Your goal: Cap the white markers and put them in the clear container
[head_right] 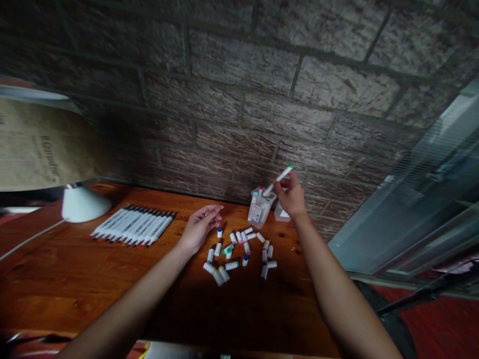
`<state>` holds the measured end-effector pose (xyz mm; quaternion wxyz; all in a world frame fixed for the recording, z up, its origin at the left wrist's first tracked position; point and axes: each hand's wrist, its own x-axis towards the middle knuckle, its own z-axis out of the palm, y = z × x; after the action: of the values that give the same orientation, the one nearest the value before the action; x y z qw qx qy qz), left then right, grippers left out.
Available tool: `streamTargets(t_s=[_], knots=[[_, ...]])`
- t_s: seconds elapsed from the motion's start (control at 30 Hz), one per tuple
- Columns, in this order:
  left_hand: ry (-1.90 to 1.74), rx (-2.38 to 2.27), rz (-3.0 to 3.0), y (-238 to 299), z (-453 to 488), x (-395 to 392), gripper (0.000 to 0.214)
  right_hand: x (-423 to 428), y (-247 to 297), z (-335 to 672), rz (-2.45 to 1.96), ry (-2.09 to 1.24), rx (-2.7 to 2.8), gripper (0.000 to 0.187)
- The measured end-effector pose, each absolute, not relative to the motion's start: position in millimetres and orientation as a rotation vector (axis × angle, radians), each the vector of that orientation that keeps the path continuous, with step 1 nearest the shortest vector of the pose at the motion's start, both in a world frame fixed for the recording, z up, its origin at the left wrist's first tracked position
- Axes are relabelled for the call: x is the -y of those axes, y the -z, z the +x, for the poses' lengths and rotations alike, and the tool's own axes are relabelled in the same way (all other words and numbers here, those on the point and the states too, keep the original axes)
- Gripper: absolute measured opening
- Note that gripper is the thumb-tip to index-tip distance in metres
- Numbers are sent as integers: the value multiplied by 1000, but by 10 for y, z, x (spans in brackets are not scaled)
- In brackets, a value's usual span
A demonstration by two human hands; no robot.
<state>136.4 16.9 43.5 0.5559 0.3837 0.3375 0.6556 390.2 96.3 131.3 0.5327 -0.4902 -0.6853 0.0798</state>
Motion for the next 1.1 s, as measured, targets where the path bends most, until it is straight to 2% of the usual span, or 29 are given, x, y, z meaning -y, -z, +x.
streamTargets(t_s=[0.1,0.23,0.33,0.53,0.67,0.87,1.1], knots=[[-1562,-797,880,-433,1346,-190,36,-983,-1298,3847,-1335,-90,1744,27],[-1556,-807,854,-447,1342,-196,36,-950,-1298,3803,-1501,-29,1885,19],[-1556,-811,846,-466,1347,-185,36,-945,-1315,3783,-1562,-27,1952,23],[-1567,-817,834,-476,1337,-183,34,-1031,-1421,3748,-1636,-37,2040,17],[-1576,-834,829,-457,1321,-205,34,-1099,-1457,3710,-1668,-51,2053,28],[-1573,-875,837,-438,1314,-231,35,-1145,-1403,3691,-1705,-61,2124,18],[-1570,-877,836,-442,1316,-226,37,-1135,-1432,3723,-1724,-90,2120,21]])
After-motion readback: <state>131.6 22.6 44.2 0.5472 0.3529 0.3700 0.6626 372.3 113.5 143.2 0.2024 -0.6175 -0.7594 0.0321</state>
